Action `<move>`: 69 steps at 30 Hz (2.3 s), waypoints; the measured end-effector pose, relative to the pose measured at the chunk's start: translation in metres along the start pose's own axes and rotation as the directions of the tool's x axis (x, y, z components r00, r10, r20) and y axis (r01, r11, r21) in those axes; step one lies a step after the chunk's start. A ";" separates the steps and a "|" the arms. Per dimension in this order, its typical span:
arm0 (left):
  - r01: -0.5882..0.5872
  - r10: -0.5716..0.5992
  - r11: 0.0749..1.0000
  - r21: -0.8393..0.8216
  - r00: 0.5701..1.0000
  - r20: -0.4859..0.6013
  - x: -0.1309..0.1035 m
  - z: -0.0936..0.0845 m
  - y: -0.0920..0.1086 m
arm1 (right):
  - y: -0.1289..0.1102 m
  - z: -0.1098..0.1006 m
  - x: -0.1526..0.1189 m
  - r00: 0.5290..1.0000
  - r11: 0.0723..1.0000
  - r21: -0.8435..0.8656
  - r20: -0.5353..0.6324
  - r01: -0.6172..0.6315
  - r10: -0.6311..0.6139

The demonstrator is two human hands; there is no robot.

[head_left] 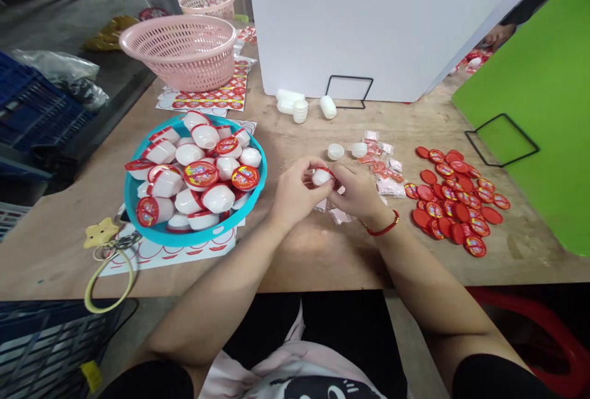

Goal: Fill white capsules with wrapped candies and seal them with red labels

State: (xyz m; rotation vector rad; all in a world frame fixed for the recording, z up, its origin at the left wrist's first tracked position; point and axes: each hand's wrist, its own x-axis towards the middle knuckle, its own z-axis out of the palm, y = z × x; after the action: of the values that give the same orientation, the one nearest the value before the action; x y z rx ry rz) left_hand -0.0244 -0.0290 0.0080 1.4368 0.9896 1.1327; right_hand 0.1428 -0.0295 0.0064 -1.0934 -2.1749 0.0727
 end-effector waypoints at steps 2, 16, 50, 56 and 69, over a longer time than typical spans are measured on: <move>0.035 -0.035 0.998 -0.059 0.999 0.013 0.000 0.000 0.001 | 0.001 0.000 0.001 0.997 0.996 0.048 -0.009 -0.080 0.081; 0.111 -0.093 0.959 -0.260 0.992 0.079 0.010 -0.010 0.000 | -0.009 0.004 0.004 0.774 0.141 0.840 0.401 -0.524 0.490; -0.256 0.258 0.957 0.136 0.966 0.006 0.002 -0.012 -0.001 | -0.013 -0.004 -0.001 0.851 0.063 0.914 0.346 -0.401 0.396; -0.369 0.376 0.881 0.296 0.926 0.037 0.002 -0.011 0.001 | -0.021 0.001 0.000 0.811 -0.090 0.919 0.381 -0.383 0.444; -0.408 0.415 0.884 0.230 0.910 0.017 0.001 -0.010 -0.001 | -0.018 0.004 -0.002 0.809 -0.095 0.925 0.370 -0.369 0.457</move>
State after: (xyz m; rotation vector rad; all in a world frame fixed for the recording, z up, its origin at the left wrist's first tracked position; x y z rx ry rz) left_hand -0.0338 -0.0256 0.0073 1.8838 0.8794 1.3840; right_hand 0.1290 -0.0415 0.0086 -0.7355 -0.9607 1.6093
